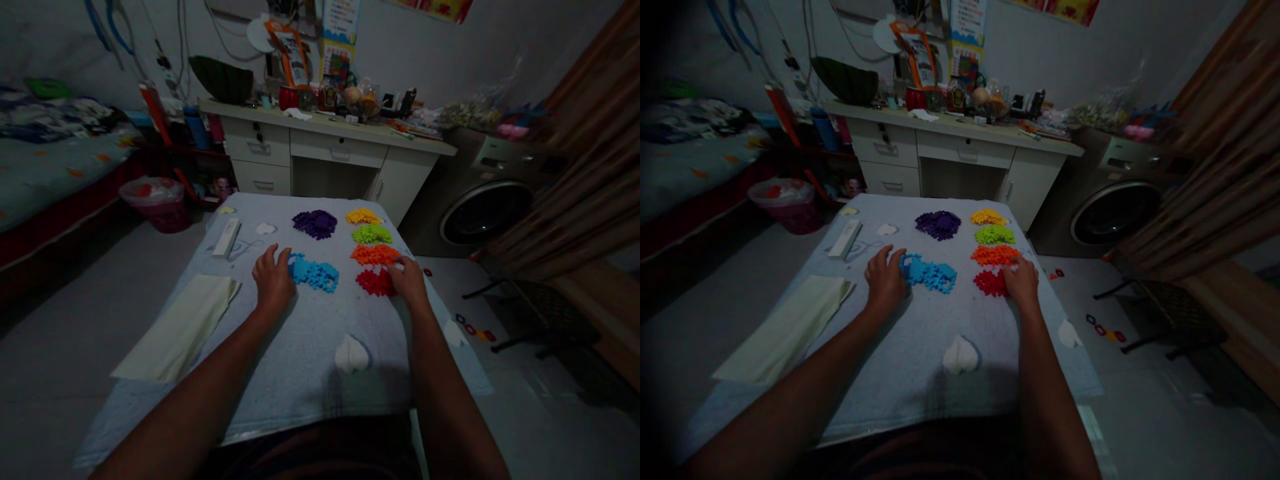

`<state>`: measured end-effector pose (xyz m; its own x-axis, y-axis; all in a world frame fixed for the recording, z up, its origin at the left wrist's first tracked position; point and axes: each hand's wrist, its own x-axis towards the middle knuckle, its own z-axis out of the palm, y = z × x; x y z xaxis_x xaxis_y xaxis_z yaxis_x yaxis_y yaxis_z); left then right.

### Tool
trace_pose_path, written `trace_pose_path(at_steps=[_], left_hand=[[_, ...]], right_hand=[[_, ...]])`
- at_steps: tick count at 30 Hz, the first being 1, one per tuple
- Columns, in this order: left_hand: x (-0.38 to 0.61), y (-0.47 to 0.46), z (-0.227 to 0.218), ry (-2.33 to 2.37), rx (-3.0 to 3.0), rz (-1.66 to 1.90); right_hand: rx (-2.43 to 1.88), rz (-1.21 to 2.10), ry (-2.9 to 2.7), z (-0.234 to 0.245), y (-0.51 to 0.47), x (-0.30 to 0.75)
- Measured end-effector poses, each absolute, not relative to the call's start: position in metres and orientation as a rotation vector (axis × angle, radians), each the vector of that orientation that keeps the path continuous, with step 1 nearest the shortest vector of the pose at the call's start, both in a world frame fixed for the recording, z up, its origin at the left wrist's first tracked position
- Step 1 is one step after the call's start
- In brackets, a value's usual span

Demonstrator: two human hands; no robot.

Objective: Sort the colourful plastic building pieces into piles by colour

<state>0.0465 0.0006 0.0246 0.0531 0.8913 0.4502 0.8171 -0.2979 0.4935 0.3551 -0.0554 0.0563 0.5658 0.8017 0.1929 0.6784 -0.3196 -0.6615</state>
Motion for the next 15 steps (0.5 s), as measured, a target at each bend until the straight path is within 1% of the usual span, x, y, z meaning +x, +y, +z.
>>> trace_pose_path(at_steps=[3,5,7,10,12,15], left_hand=[[0.055,-0.004,0.033,1.808,2.301,1.086],[0.069,-0.012,0.039,1.594,2.408,1.047],[0.089,-0.023,0.044,1.264,2.502,0.878],[0.124,-0.038,0.046,1.040,2.479,0.627],[0.145,-0.042,0.045,1.018,2.437,0.505],[0.168,-0.042,0.041,1.077,2.376,0.434]], right_hand=[[-2.313,0.156,-1.162,0.045,-0.068,0.366],[-2.378,0.163,-1.169,0.039,-0.072,0.365],[-2.409,0.185,-1.193,0.035,-0.073,0.359],[-2.399,0.182,-1.266,0.032,-0.070,0.349],[-2.333,0.157,-1.317,0.031,-0.068,0.344],[-2.179,0.158,-1.342,0.029,-0.066,0.336]])
